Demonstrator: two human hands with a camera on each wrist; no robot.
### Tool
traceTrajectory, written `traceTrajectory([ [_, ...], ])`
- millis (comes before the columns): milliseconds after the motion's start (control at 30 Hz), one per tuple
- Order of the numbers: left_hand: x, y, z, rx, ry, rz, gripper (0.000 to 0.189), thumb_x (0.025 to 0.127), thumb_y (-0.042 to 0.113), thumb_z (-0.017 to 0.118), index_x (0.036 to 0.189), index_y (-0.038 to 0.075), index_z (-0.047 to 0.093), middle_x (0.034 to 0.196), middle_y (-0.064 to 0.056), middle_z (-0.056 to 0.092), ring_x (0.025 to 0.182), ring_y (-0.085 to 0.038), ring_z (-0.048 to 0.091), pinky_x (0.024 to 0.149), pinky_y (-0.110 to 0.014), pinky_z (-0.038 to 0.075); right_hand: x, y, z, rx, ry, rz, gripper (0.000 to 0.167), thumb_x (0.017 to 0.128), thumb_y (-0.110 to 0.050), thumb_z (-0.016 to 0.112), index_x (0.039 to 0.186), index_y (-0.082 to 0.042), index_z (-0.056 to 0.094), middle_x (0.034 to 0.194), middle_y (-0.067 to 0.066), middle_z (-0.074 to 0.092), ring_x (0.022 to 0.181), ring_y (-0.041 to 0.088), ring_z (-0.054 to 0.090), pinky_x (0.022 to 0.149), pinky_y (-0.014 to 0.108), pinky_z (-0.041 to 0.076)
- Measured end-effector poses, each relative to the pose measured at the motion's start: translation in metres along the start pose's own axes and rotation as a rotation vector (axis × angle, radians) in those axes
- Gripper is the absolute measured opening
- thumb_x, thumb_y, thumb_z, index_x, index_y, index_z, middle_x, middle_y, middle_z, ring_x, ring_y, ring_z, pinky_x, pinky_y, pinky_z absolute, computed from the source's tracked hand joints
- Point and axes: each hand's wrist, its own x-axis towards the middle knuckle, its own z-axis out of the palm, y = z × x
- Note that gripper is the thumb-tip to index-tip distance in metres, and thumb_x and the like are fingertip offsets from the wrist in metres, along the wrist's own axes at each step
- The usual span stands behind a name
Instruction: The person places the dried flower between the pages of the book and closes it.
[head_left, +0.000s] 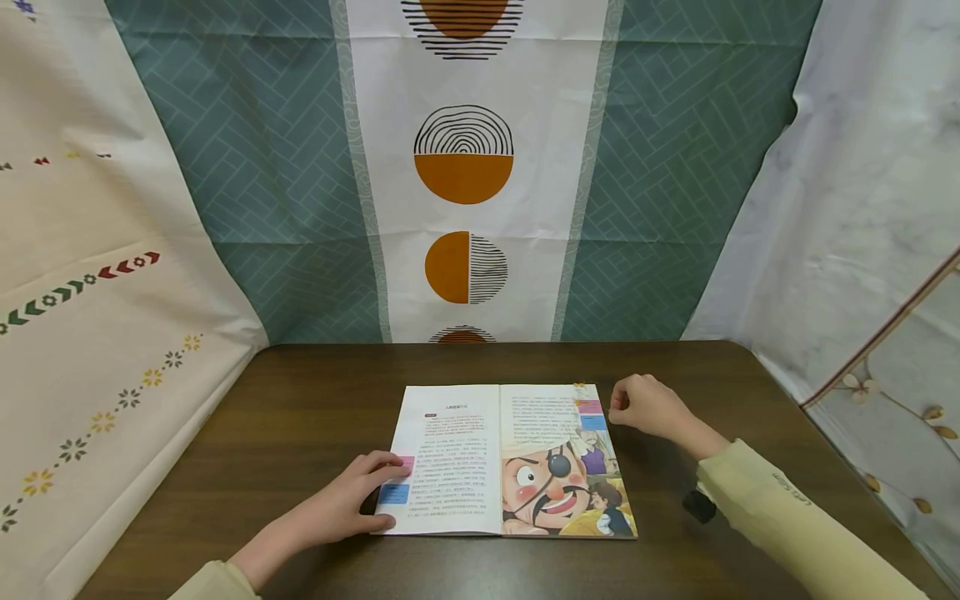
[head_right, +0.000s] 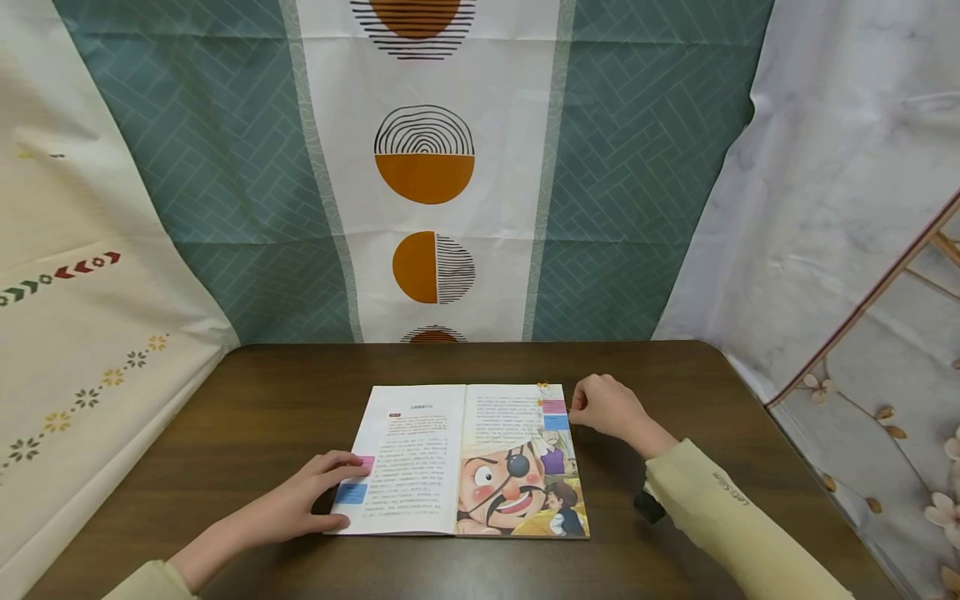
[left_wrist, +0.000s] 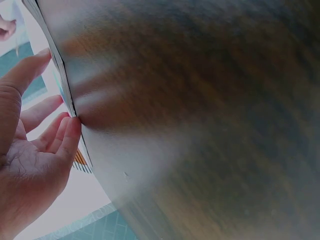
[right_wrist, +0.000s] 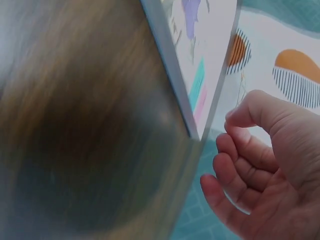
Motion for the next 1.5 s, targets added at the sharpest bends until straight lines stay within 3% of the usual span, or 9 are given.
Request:
traceTrajectory([
  [300,0.001,0.0,0.0,-0.006,0.003,-0.009,0.061,0.083,0.033,0.078,0.138,0.014,0.057,0.142,-0.006,0.048,0.124,-0.025,0.044,0.104,-0.038,0.047,0.004,-0.022,0.014,0.035,0.006,0.046,0.022,0.081,-0.015,0.074,0.064,-0.015,0.059,0.055,-0.004,0.046,0.049,0.009,0.039,0.048,0.025,0.032],
  [567,0.0,0.0,0.001,-0.008,0.002,-0.006,0.06,0.084,0.032,0.078,0.137,0.014,0.057,0.142,-0.006,0.048,0.123,-0.024,0.044,0.104,-0.036,0.047,0.006,-0.034,0.024,0.087,-0.001,0.07,0.022,0.08,-0.013,0.075,0.064,-0.013,0.06,0.057,-0.002,0.051,0.05,0.01,0.042,0.049,0.026,0.035],
  [1233,0.0,-0.001,0.001,-0.03,-0.009,-0.016,0.062,0.085,0.035,0.077,0.14,0.016,0.055,0.142,-0.004,0.047,0.124,-0.023,0.043,0.104,-0.033,0.047,0.007,-0.057,0.048,0.191,-0.018,-0.006,0.015,0.081,-0.008,0.072,0.069,-0.012,0.065,0.061,-0.004,0.06,0.051,0.007,0.047,0.049,0.02,0.038],
  [1500,-0.001,0.0,0.001,-0.008,0.0,-0.006,0.061,0.085,0.032,0.077,0.139,0.015,0.056,0.142,-0.005,0.048,0.123,-0.024,0.044,0.103,-0.033,0.047,0.009,-0.061,0.056,0.231,-0.091,-0.039,0.014,0.085,-0.006,0.071,0.072,-0.009,0.067,0.063,-0.002,0.059,0.054,0.007,0.048,0.05,0.019,0.041],
])
